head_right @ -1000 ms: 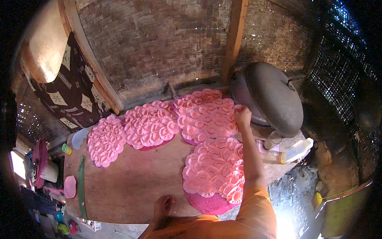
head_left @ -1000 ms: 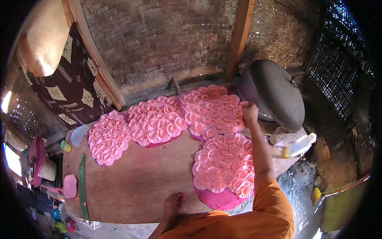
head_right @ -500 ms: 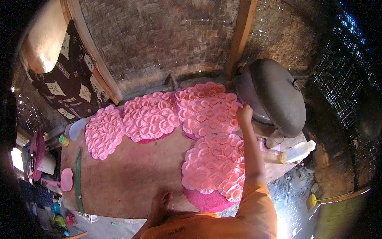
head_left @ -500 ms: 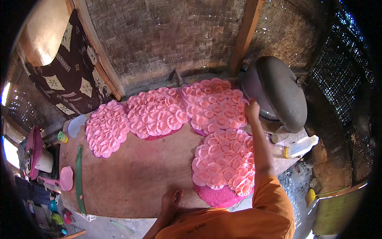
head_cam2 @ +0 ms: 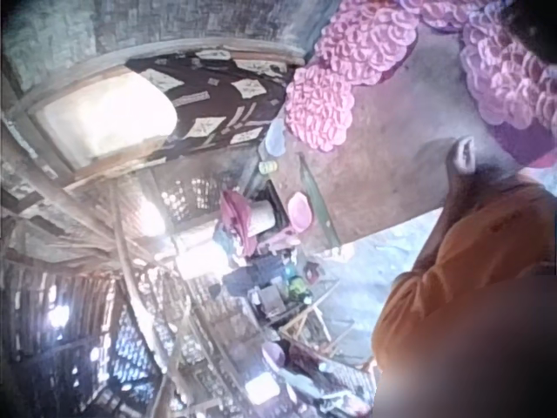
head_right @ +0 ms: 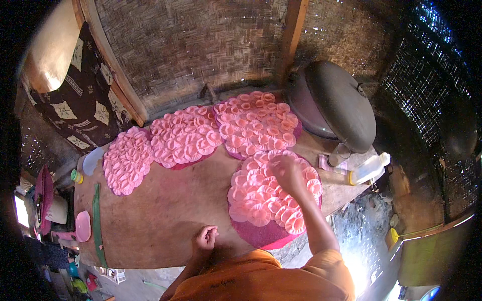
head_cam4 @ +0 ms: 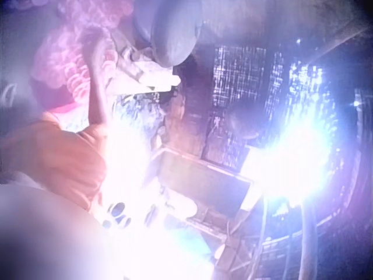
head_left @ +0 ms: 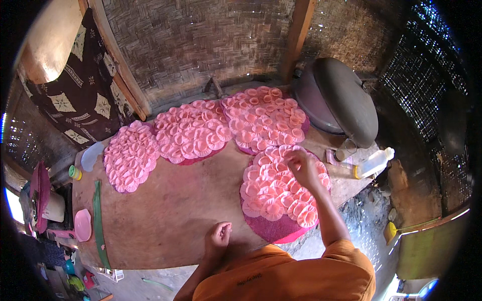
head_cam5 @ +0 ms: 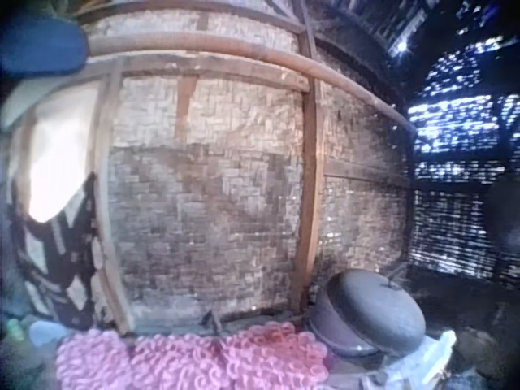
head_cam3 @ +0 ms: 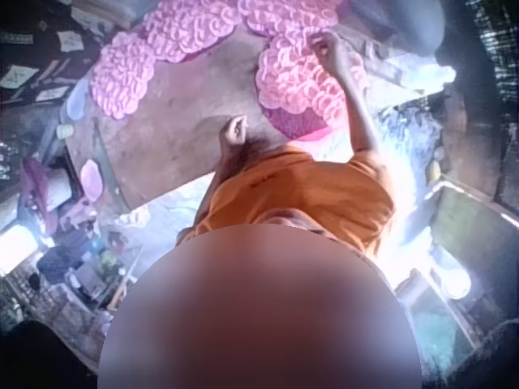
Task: The person arranges pink petal-shaped items onto circular pink mats on a wooden table, placing them one by one in concentric patterns. The person briefly moves a green leaf and a pink bowl, then returns to arranging petals. The person also briefly walks away and returns to the table.
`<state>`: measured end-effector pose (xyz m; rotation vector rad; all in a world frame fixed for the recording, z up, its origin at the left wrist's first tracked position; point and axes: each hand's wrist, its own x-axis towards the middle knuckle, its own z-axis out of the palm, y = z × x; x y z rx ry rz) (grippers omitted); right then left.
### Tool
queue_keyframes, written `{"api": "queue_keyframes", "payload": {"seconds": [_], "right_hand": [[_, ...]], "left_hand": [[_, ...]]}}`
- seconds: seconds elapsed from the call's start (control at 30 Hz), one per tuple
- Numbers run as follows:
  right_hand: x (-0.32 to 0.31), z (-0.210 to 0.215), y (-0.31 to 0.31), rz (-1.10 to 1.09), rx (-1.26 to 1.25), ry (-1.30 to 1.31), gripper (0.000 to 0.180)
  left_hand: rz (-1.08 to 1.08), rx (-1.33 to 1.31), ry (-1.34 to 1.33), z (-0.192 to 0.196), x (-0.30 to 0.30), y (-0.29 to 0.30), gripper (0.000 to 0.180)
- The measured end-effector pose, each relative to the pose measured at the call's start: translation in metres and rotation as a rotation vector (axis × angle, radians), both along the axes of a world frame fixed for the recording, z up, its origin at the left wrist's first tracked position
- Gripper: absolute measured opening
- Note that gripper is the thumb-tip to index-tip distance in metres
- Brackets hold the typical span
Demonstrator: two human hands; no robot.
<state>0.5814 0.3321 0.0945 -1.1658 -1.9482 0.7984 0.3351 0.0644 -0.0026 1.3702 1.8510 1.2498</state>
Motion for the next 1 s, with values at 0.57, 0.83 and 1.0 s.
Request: {"api": "queue_keyframes", "payload": {"seconds": [0.57,0.83,1.0], "right_hand": [[-0.225,-0.013,-0.258,0.409,-0.05,0.2,0.009],[-0.415,-0.036,-0.399,0.603,-0.235,0.128,0.014],[-0.539,-0.038,-0.457,0.868,0.038,0.077,0.016]], "left_hand": [[0.04,0.273,-0.093,0.027,-0.092,-0.129,0.014],[0.436,0.152,0.197,0.033,-0.261,-0.343,0.018],[0.563,-0.127,0.562,0.038,-0.321,-0.396,0.047]]}}
